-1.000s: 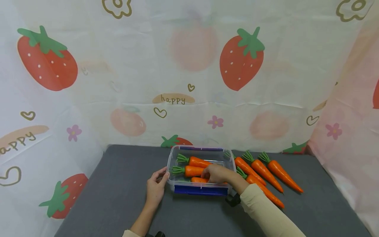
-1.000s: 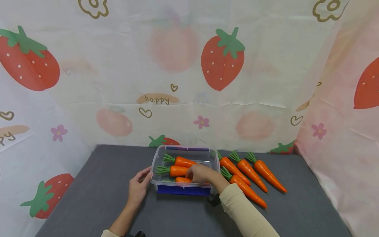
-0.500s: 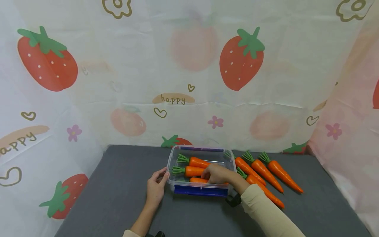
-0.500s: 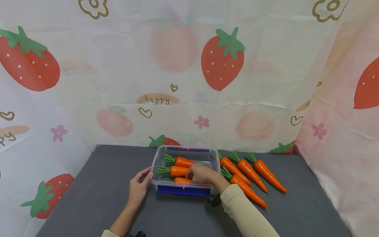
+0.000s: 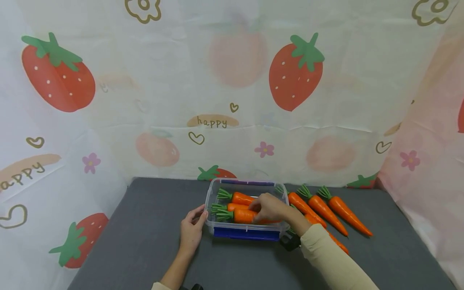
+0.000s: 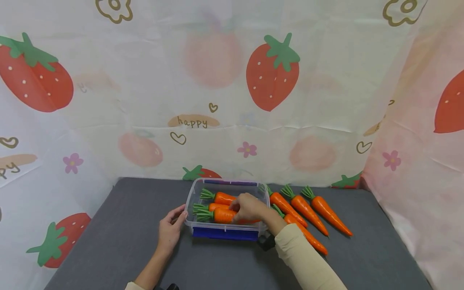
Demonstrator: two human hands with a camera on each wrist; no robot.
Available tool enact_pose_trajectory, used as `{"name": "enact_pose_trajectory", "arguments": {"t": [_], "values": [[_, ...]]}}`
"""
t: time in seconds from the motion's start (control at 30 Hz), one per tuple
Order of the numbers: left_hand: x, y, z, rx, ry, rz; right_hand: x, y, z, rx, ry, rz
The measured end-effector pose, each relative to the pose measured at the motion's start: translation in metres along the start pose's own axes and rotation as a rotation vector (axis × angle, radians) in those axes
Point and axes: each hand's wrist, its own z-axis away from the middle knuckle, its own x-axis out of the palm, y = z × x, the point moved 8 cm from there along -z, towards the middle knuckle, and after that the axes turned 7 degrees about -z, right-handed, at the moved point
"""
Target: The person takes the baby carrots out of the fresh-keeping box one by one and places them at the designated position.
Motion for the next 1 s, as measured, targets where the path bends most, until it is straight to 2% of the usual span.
{"name": "enact_pose_trajectory", "arguments": {"t": [0.2, 0.43, 0.7, 0.8, 0.93, 1.0], "values": [[0.000, -0.002, 0.002, -0.011, -0.012, 0.032, -0.017, -0.002, 0.005, 0.010, 0.066, -0.011], [-0.002, 0.003, 0.003, -0.017, -0.008, 0.026, -0.032, -0.002, 0.012, 0.006, 0.125, -0.045], [-0.012, 0.039, 0.012, -0.006, -0.015, 0.026, -0.049, -0.008, 0.024, 0.028, 0.207, -0.139], [-0.013, 0.043, 0.013, -0.015, -0.014, 0.022, -0.056, -0.010, 0.029, 0.034, 0.240, -0.184], [-0.012, 0.042, 0.013, -0.014, -0.022, 0.027, -0.064, -0.009, 0.036, 0.032, 0.290, -0.219], [-0.008, 0.029, 0.009, -0.011, -0.022, 0.032, -0.068, -0.006, 0.040, 0.025, 0.318, -0.240]]}}
